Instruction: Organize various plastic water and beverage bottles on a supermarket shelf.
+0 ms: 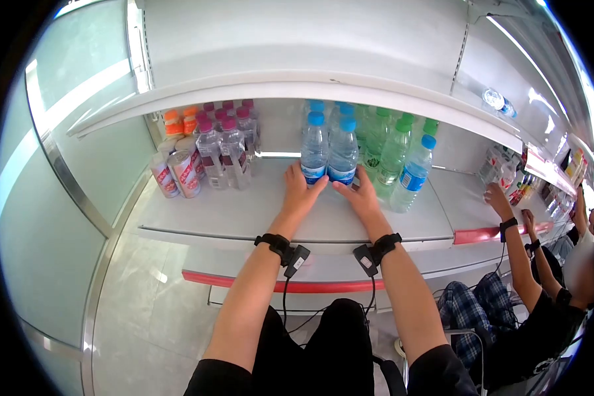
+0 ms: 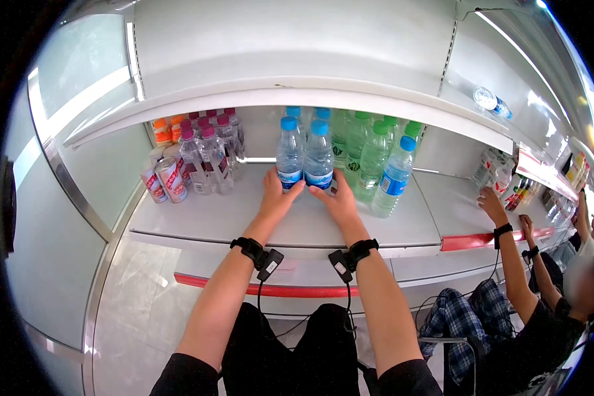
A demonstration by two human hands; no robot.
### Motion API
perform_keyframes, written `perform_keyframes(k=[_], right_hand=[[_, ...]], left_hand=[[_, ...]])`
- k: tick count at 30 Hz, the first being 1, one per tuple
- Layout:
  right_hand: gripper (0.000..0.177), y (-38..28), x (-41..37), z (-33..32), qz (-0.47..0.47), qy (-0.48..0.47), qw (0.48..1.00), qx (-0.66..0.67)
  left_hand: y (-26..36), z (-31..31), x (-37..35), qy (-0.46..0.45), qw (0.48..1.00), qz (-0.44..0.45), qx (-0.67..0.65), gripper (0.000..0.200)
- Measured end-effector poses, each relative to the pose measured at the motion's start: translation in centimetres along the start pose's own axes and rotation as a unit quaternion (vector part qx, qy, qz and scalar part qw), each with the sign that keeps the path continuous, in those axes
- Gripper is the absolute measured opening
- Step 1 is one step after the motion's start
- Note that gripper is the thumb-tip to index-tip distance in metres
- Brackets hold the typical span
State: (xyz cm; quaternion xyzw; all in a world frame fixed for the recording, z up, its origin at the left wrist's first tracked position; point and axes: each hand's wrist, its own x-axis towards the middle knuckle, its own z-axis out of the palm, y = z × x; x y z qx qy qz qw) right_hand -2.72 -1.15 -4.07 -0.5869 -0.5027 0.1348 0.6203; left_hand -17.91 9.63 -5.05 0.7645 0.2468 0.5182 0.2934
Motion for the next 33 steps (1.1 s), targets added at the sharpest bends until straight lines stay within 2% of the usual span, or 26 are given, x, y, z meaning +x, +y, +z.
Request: perform_keyframes(k=[5, 9, 11, 15, 17, 21, 23, 26, 30, 33], right_hand=[[0.091, -0.5, -0.1, 0.2, 0.028, 0.013, 0.999, -0.038], [0.092, 0.2, 0.2, 0.4, 0.039, 0.019, 0.999, -0.015], [0.091, -0.5, 0.0, 0.4, 0.016, 0.003, 0.999, 0.034], [0.085, -0.2, 0.1, 0.3, -0.013, -0.022, 0.999, 0.035], [0.077, -0.8, -0.1, 0.2, 0.002, 0.004, 1.000, -0.022], [0.073, -0.3, 0.0, 0.5, -0.047, 0.024, 0.998, 0.029], [0.072, -1.5, -0.5, 0.2, 0.008, 0.010, 0.999, -0.048], [0.073, -3.1, -0.9, 0.4, 0.016, 0.019, 0.995, -0.096], [0.077, -1.7, -0.4, 0.4, 0.017, 0.037, 0.997, -0.066], [0.080, -0.7, 0.0, 0.4, -0.020, 0.051, 0.996, -0.070]], left_hand=[[0.0, -0.1, 0.1, -0.011, 1.000, -0.016, 0.008, 0.074], [0.0, -0.2, 0.0, -0.027, 1.000, -0.008, 0.012, 0.073], [0.5, -0.3, -0.1, -0.031, 0.999, -0.005, 0.008, 0.073], [0.7, -0.4, -0.2, -0.031, 0.999, 0.007, 0.020, 0.074], [0.9, -0.5, -0.2, -0.031, 0.999, 0.009, 0.024, 0.074], [1.0, -0.7, -0.2, -0.028, 0.999, -0.012, 0.018, 0.073], [1.0, -0.7, -0.2, -0.021, 1.000, -0.020, 0.009, 0.073], [1.5, -1.1, 0.0, -0.034, 0.998, -0.057, -0.018, 0.071], [1.5, -1.0, 0.0, -0.029, 0.998, -0.055, -0.015, 0.069], [1.4, -1.0, -0.1, -0.043, 0.997, -0.063, -0.031, 0.070]])
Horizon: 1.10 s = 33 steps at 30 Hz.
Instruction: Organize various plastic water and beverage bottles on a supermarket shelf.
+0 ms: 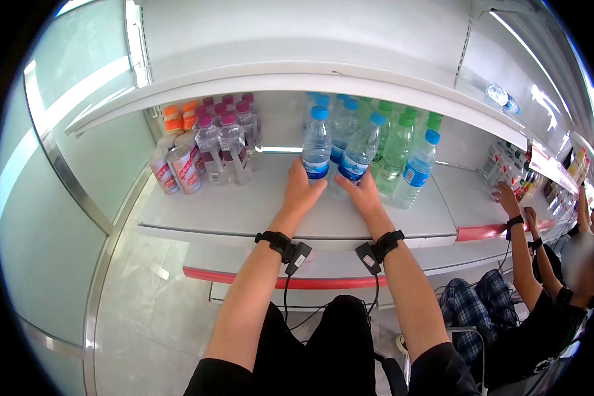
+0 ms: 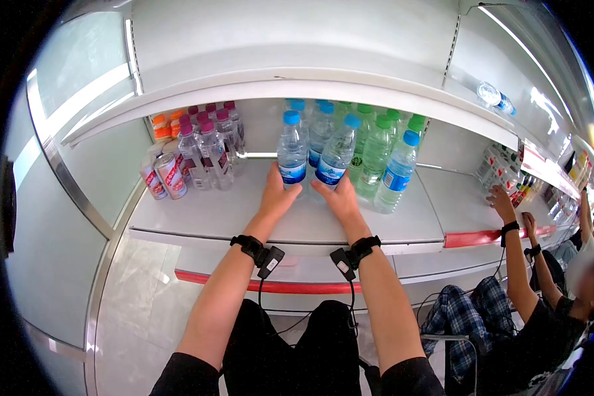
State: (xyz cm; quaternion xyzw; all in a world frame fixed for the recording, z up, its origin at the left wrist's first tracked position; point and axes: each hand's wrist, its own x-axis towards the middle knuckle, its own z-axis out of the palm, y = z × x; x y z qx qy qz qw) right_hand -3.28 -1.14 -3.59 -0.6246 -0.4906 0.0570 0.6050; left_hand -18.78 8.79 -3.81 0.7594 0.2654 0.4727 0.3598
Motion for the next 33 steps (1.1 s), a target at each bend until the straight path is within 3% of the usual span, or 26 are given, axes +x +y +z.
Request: perform_keyframes(k=[9, 11, 18, 20, 26, 33], right_hand=[[0.071, -1.1, -0.5, -0.3, -0.020, -0.022, 0.999, 0.016], [0.066, -1.3, -0.7, -0.3, -0.037, -0.029, 0.998, -0.043], [0.062, -1.2, -0.7, 0.0, -0.085, -0.003, 0.996, -0.005], [0.068, -1.5, -0.7, 0.0, -0.032, -0.022, 0.999, -0.030], [0.085, 0.4, -0.3, 0.5, -0.044, -0.009, 0.998, -0.033], [0.085, -0.8, -0.8, -0.1, -0.012, -0.035, 0.998, -0.057]], left_hand=[[-0.4, 0.1, 0.2, -0.002, 1.000, 0.005, -0.006, 0.071], [-0.6, 0.1, 0.2, -0.004, 1.000, 0.008, -0.007, 0.072], [0.1, -0.2, 0.2, -0.010, 0.999, 0.019, -0.035, 0.069], [0.3, -0.3, 0.0, -0.017, 0.999, 0.021, -0.043, 0.068], [-0.4, -0.1, 0.1, -0.003, 0.999, 0.041, -0.021, 0.067], [-0.5, 0.3, 0.1, 0.003, 0.998, 0.025, -0.056, 0.064]])
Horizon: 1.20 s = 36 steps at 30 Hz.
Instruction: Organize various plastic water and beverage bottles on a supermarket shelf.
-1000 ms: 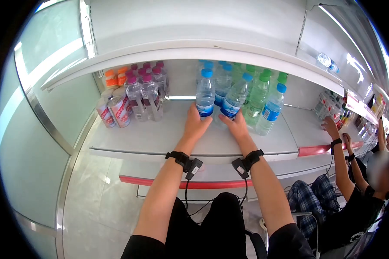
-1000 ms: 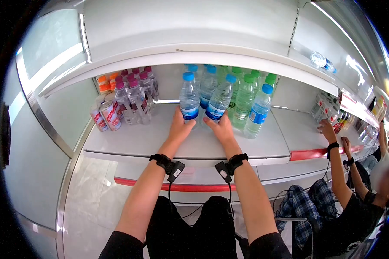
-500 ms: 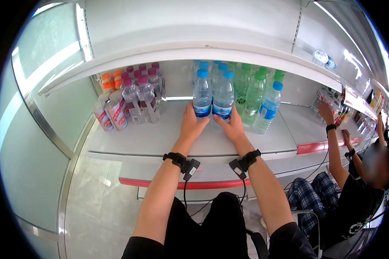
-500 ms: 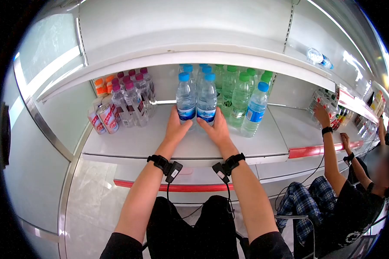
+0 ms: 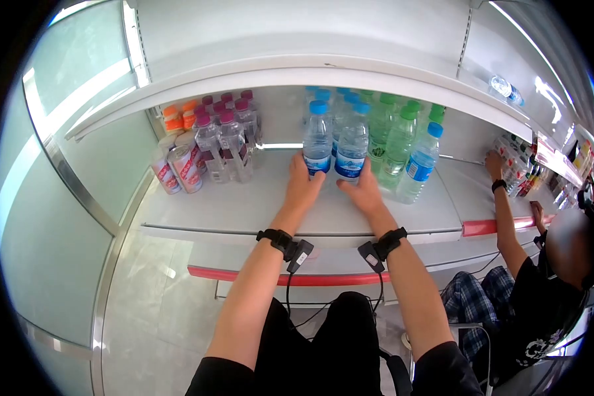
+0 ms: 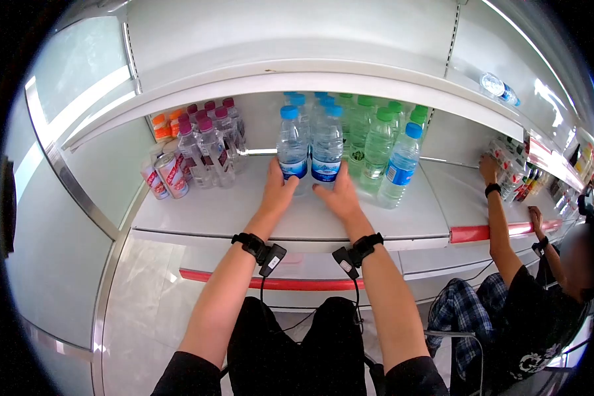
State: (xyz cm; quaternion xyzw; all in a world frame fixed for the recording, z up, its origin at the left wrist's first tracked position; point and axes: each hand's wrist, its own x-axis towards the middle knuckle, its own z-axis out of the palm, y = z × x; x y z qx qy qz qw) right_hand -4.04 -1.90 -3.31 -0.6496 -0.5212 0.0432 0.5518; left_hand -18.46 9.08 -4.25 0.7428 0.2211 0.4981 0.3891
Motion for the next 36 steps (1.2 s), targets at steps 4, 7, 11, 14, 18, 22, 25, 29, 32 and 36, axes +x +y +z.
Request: perform_keyframes(k=[4, 7, 11, 14, 18, 22, 25, 29, 32, 36], right_hand=[[0.084, 0.0, -0.1, 0.0, -0.020, -0.008, 0.999, 0.029], [0.083, 0.4, 0.2, 0.3, -0.056, 0.003, 0.998, 0.025], [0.081, 1.4, 0.2, 0.6, -0.081, 0.039, 0.996, -0.024], [0.080, 0.5, 0.1, 0.4, -0.081, 0.040, 0.995, -0.047], [0.090, 0.5, 0.2, 0.2, -0.041, -0.008, 0.999, -0.020], [0.083, 0.4, 0.3, 0.2, -0.057, 0.035, 0.997, -0.049], [0.081, 0.4, 0.3, 0.4, -0.017, 0.021, 0.999, -0.025], [0.076, 0.2, 0.1, 0.5, -0.022, 0.039, 0.998, -0.042], [0.080, 1.4, 0.3, 0.9, -0.069, 0.063, 0.995, -0.021], [0.097, -0.5, 0.0, 0.3, -0.006, 0.013, 0.999, 0.032]], left_hand=[[-0.1, -0.3, 0.1, -0.009, 1.000, -0.011, 0.015, 0.063], [0.4, -0.3, -0.1, -0.009, 1.000, -0.008, 0.018, 0.062], [-1.0, 0.2, 0.3, -0.021, 0.999, -0.010, -0.049, 0.062], [-0.5, -0.1, 0.4, -0.013, 1.000, 0.005, 0.019, 0.062], [0.0, -0.1, 0.0, -0.012, 1.000, 0.002, 0.017, 0.064], [0.5, -0.2, -0.2, 0.000, 1.000, 0.027, -0.013, 0.068], [0.6, -0.3, -0.1, -0.010, 1.000, 0.023, -0.015, 0.069], [0.6, -0.4, 0.0, -0.009, 1.000, 0.024, 0.003, 0.069], [0.4, -0.3, 0.1, -0.005, 0.999, 0.029, 0.012, 0.073], [-0.4, -0.2, 0.4, 0.012, 0.998, 0.062, 0.007, 0.078]])
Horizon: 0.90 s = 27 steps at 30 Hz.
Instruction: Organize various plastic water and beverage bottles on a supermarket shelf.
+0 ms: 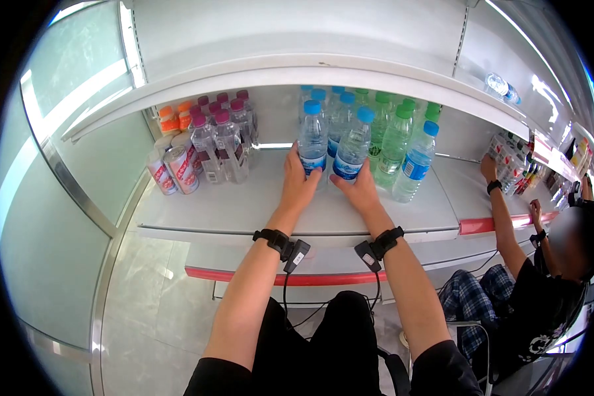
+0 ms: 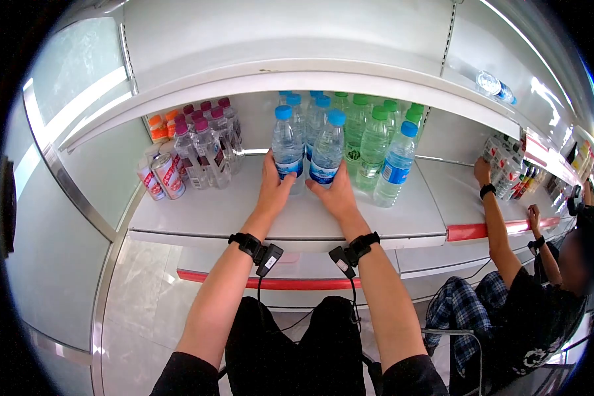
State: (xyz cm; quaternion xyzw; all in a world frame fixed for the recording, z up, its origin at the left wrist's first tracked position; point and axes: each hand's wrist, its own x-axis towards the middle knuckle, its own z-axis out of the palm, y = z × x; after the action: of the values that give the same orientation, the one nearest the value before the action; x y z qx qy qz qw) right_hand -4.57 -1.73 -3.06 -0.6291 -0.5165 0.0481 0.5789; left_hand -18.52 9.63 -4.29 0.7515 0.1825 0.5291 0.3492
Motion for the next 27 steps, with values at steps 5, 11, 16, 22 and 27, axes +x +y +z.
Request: perform_keyframes(k=[5, 11, 16, 22, 27], right_hand=[[0.091, 0.8, 0.0, 0.0, 0.000, 0.011, 1.000, 0.017], [0.079, 0.9, 0.1, -0.1, 0.042, -0.021, 0.995, 0.083], [0.075, 0.3, 0.0, -0.1, -0.031, 0.006, 0.999, 0.026], [0.069, 0.2, 0.2, -0.2, -0.025, -0.012, 0.999, 0.020], [0.070, 0.1, 0.1, -0.3, -0.019, -0.019, 0.999, 0.017]], left_hand=[[0.4, 0.1, -0.1, 0.010, 1.000, -0.004, 0.004, 0.079], [0.3, 0.0, -0.2, -0.008, 1.000, -0.014, -0.010, 0.078], [1.3, 0.0, -0.5, -0.003, 1.000, -0.007, 0.008, 0.077], [1.2, 0.0, -0.3, -0.026, 0.999, -0.031, 0.014, 0.075], [1.7, -0.3, -0.5, -0.032, 0.998, -0.051, 0.009, 0.074]])
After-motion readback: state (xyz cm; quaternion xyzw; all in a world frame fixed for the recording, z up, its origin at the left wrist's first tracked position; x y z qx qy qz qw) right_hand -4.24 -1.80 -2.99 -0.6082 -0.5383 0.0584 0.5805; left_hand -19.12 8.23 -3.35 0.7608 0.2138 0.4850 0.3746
